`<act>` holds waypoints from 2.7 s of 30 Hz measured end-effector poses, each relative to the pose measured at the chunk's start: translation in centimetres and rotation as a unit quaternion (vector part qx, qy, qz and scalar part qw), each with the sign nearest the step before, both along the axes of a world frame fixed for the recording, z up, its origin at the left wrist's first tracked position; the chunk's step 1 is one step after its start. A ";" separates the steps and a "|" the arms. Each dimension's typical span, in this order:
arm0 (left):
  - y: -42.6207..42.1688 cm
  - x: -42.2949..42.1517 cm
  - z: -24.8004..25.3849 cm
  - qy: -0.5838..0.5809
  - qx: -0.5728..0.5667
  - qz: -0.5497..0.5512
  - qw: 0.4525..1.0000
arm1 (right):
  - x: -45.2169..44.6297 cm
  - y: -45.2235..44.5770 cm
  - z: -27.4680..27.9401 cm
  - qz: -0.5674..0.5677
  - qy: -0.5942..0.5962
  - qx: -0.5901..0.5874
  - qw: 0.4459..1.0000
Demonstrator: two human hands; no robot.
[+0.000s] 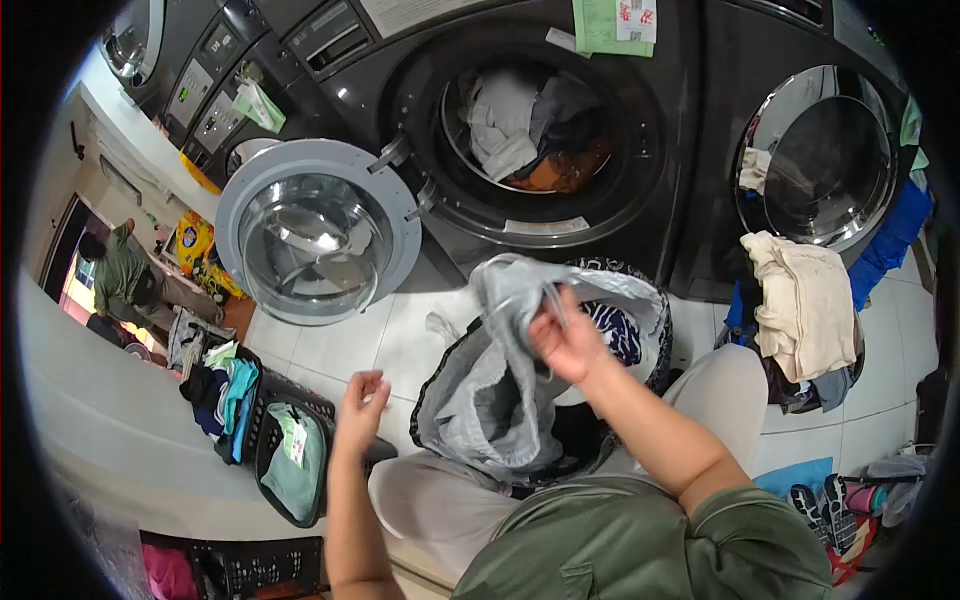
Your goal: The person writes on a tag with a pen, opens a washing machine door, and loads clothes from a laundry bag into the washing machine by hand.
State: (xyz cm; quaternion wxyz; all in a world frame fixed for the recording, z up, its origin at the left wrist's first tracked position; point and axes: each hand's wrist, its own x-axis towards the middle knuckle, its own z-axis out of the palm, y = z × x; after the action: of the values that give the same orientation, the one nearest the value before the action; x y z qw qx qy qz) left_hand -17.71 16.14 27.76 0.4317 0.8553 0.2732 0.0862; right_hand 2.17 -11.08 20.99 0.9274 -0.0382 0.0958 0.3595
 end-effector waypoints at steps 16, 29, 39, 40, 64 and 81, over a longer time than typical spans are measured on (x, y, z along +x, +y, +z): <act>-23.8 2.4 -2.9 -0.184 -0.030 -0.413 0.892 | -5.0 1.1 -10.5 0.259 -0.683 -0.461 0.503; -5.3 7.2 0.4 -0.111 0.002 -0.048 0.993 | -4.8 -3.0 4.7 0.251 -0.418 -0.287 0.824; -13.1 9.0 24.9 -0.564 0.051 -0.106 0.817 | 0.2 1.2 -0.1 0.190 -0.734 -0.451 0.472; -12.3 8.2 27.1 -0.591 0.064 -0.080 0.800 | -2.5 4.1 -2.0 0.180 -0.759 -0.447 0.439; -6.7 8.6 -1.4 -0.355 -0.413 0.045 0.838 | 3.2 4.9 15.0 -0.029 -0.850 -0.317 0.419; -0.2 12.6 -4.8 -0.051 0.012 0.016 0.999 | 33.3 5.8 5.3 -0.077 -0.318 -0.494 0.806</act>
State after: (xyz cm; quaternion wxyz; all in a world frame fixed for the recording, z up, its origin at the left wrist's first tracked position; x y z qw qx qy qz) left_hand -5.15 15.98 22.97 0.4336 0.8505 0.2631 0.1395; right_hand 35.45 -5.25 26.28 0.7865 -0.5958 -0.0374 0.1584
